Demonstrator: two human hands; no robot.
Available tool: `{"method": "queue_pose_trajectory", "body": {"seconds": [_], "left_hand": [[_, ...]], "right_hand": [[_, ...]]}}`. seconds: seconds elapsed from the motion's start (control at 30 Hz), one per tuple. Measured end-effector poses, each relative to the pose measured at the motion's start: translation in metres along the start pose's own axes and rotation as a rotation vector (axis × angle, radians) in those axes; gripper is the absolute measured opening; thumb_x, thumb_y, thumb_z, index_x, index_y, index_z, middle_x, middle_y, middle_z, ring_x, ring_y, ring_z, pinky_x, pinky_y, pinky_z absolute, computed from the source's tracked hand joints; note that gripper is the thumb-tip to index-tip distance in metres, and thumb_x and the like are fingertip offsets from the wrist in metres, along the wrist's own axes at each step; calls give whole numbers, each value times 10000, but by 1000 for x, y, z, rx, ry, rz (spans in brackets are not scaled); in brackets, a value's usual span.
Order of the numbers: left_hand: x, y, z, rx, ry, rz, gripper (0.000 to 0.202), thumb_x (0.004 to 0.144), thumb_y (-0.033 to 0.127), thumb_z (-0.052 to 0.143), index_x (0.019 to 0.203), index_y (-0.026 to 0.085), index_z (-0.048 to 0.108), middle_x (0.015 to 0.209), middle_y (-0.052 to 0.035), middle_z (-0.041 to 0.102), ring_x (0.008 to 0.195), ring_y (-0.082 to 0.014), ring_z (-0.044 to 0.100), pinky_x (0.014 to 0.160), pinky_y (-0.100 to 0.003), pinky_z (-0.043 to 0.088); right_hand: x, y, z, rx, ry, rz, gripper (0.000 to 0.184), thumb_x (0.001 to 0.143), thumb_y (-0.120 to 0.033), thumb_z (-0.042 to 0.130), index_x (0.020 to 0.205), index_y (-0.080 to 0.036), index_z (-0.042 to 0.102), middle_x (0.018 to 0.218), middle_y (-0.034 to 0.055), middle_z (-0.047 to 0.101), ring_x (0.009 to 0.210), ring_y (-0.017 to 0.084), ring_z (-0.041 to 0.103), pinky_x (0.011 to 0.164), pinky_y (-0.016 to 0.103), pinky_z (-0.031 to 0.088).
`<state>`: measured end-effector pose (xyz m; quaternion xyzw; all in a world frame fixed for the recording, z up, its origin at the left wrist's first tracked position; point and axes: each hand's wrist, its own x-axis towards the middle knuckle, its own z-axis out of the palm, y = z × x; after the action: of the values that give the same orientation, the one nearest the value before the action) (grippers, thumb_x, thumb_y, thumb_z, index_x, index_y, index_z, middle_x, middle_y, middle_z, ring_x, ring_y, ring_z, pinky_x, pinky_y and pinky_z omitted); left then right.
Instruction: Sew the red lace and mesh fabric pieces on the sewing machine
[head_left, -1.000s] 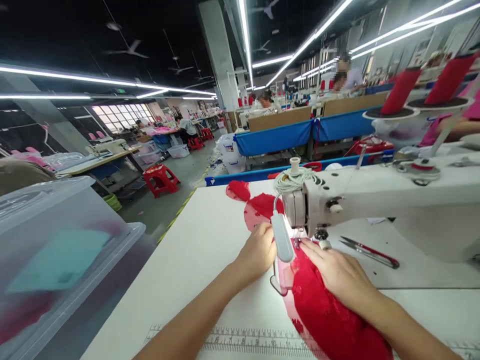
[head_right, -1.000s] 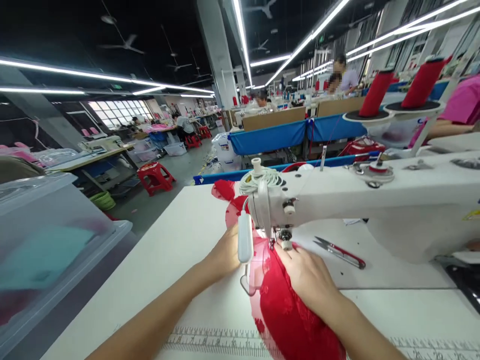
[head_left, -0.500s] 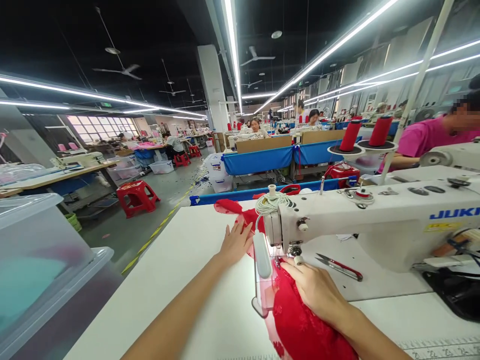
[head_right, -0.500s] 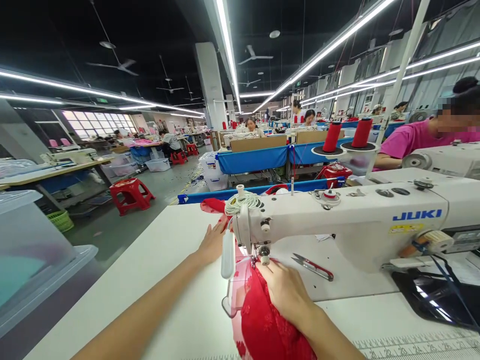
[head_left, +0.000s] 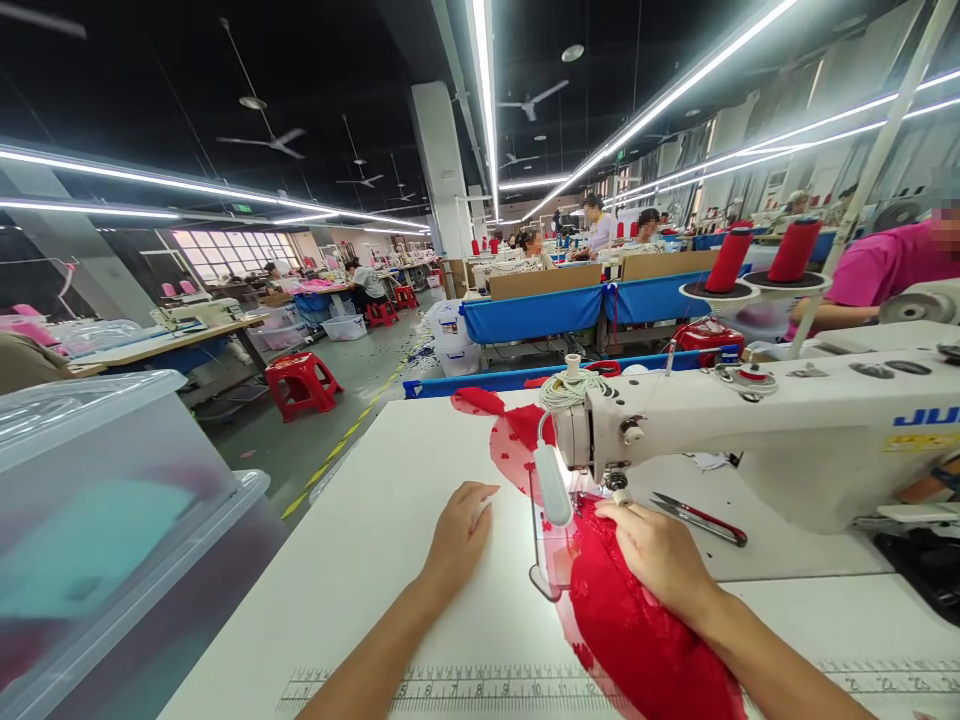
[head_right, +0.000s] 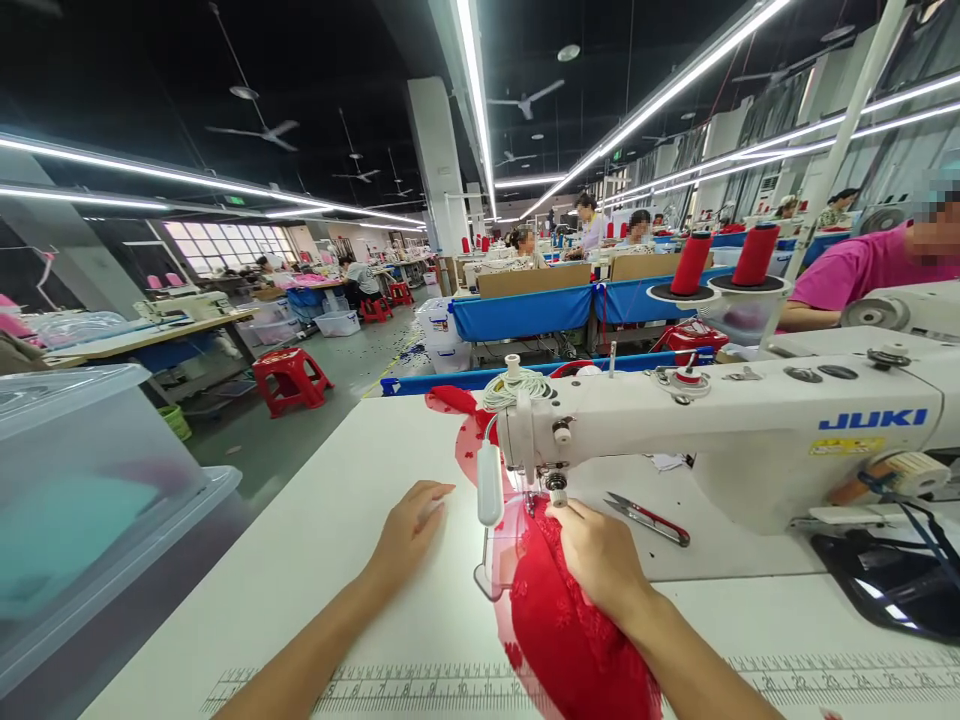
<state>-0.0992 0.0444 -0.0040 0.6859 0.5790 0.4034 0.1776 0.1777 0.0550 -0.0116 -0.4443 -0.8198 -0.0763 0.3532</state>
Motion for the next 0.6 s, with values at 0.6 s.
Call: {"method": "queue_pose_trajectory", "body": {"seconds": [0.6], "left_hand": [[2,9,-2,-126,91,-110,270,805,312,413,868,228,661,935,-47,678,878,-201,635,586,-272,453]], "right_hand": [[-2,5,-1,-30,0,11,409,816,-93,338,861,-231,720,829,-13,752,684,145,713,511,227,520]]}}
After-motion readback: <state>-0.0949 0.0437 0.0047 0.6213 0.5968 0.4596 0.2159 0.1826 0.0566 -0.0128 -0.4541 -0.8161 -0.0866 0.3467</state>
